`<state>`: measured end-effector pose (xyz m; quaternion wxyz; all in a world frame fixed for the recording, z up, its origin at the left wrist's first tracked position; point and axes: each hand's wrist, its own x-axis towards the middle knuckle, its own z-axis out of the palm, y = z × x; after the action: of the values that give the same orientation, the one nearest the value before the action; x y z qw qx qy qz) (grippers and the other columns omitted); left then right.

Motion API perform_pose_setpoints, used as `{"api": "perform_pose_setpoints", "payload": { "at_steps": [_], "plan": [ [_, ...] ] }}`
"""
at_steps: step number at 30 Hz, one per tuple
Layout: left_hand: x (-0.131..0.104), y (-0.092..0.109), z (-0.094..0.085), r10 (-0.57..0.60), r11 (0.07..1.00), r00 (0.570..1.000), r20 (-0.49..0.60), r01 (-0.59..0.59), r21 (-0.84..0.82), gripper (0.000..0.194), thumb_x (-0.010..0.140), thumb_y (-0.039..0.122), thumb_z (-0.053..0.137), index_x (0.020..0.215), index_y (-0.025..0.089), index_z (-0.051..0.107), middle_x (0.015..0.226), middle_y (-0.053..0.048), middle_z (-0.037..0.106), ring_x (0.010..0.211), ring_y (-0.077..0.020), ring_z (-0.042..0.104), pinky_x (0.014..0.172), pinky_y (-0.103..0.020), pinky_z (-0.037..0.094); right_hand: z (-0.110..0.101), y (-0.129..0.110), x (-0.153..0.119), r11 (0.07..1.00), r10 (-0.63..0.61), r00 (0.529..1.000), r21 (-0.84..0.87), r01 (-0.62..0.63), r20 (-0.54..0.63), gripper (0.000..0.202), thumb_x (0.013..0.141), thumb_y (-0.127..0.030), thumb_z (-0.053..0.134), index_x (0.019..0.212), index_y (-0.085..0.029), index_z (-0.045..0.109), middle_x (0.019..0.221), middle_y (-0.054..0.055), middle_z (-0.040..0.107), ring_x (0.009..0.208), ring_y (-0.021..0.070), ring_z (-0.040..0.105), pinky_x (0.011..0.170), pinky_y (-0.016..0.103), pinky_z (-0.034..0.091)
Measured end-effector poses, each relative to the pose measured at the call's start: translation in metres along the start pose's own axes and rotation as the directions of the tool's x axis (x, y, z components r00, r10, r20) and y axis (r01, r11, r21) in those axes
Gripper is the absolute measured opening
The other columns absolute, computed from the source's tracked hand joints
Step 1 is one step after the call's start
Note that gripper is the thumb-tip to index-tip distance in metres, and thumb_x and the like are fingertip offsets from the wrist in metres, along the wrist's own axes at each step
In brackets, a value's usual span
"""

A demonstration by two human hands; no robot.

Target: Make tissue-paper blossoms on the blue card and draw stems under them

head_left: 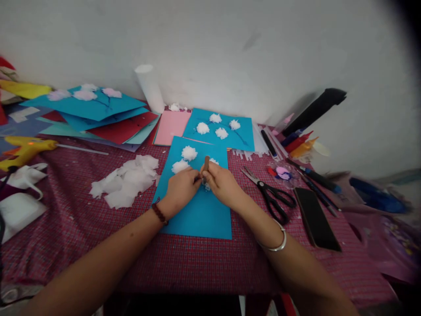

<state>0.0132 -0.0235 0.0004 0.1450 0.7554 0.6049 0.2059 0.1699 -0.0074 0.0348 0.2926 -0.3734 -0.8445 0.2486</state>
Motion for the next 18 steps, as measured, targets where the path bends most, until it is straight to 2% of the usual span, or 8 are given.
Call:
{"api": "perform_pose_setpoints", "payload": {
  "at_steps": [3, 5, 7, 11, 15, 18],
  "plan": [
    [0.001, 0.000, -0.003, -0.013, 1.000, 1.000, -0.002, 0.013, -0.027, 0.014, 0.085, 0.027, 0.052, 0.079, 0.019, 0.062, 0.082, -0.005, 0.063, 0.072, -0.0183, 0.056, 0.058, -0.027, 0.034, -0.002, 0.007, -0.003, 0.971, 0.113, 0.985, 0.225, -0.081, -0.133, 0.016, 0.093, -0.028, 0.040, 0.088, -0.021, 0.053, 0.077, 0.002, 0.060, 0.063, 0.0160, 0.056, 0.060, 0.029, 0.045],
    [0.002, -0.001, -0.004, -0.014, 0.999, 1.000, 0.007, 0.014, -0.048, 0.013, 0.084, 0.024, 0.051, 0.080, 0.019, 0.063, 0.084, -0.004, 0.064, 0.075, -0.0182, 0.058, 0.063, -0.028, 0.038, -0.006, 0.011, -0.005, 0.905, 0.225, 0.945, 0.410, -0.112, -0.239, 0.016, 0.093, -0.032, 0.043, 0.088, -0.020, 0.053, 0.077, 0.002, 0.062, 0.058, 0.0141, 0.057, 0.057, 0.028, 0.047],
    [0.002, -0.002, -0.005, -0.007, 0.999, 1.000, 0.016, 0.008, -0.053, 0.017, 0.085, 0.021, 0.047, 0.081, 0.019, 0.064, 0.086, -0.005, 0.065, 0.078, -0.0185, 0.059, 0.068, -0.029, 0.041, -0.011, 0.014, -0.008, 0.831, 0.313, 0.906, 0.544, -0.117, -0.284, 0.018, 0.090, -0.037, 0.048, 0.087, -0.020, 0.054, 0.076, 0.001, 0.064, 0.055, 0.0132, 0.058, 0.055, 0.027, 0.049],
    [-0.002, 0.000, -0.010, 0.043, 0.995, 0.999, 0.033, -0.040, -0.090, 0.027, 0.087, 0.015, 0.040, 0.094, 0.018, 0.067, 0.096, -0.007, 0.066, 0.088, -0.0196, 0.061, 0.080, -0.031, 0.045, -0.018, 0.014, -0.018, 0.680, 0.434, 0.863, 0.722, -0.124, -0.260, 0.021, 0.082, -0.042, 0.061, 0.083, -0.021, 0.058, 0.070, -0.001, 0.066, 0.053, 0.0127, 0.059, 0.052, 0.025, 0.050],
    [-0.023, 0.007, -0.028, 0.162, 0.986, 0.984, 0.068, -0.158, -0.058, 0.031, 0.086, 0.014, 0.042, 0.108, 0.017, 0.063, 0.103, -0.009, 0.066, 0.094, -0.0208, 0.061, 0.084, -0.032, 0.047, -0.015, 0.023, -0.028, 0.469, 0.553, 0.807, 0.878, -0.095, -0.208, 0.024, 0.073, -0.041, 0.072, 0.080, -0.021, 0.062, 0.074, 0.002, 0.071, 0.055, 0.0131, 0.062, 0.054, 0.025, 0.054],
    [-0.037, -0.002, -0.053, 0.198, 0.979, 0.974, 0.110, -0.203, 0.032, 0.022, 0.084, 0.019, 0.049, 0.097, 0.019, 0.066, 0.095, -0.007, 0.066, 0.088, -0.0209, 0.061, 0.078, -0.032, 0.048, -0.008, 0.035, -0.031, 0.348, 0.589, 0.796, 0.933, -0.096, -0.138, 0.026, 0.067, -0.038, 0.078, 0.080, -0.020, 0.064, 0.076, 0.003, 0.072, 0.057, 0.0132, 0.064, 0.057, 0.025, 0.056]
  ]
}}
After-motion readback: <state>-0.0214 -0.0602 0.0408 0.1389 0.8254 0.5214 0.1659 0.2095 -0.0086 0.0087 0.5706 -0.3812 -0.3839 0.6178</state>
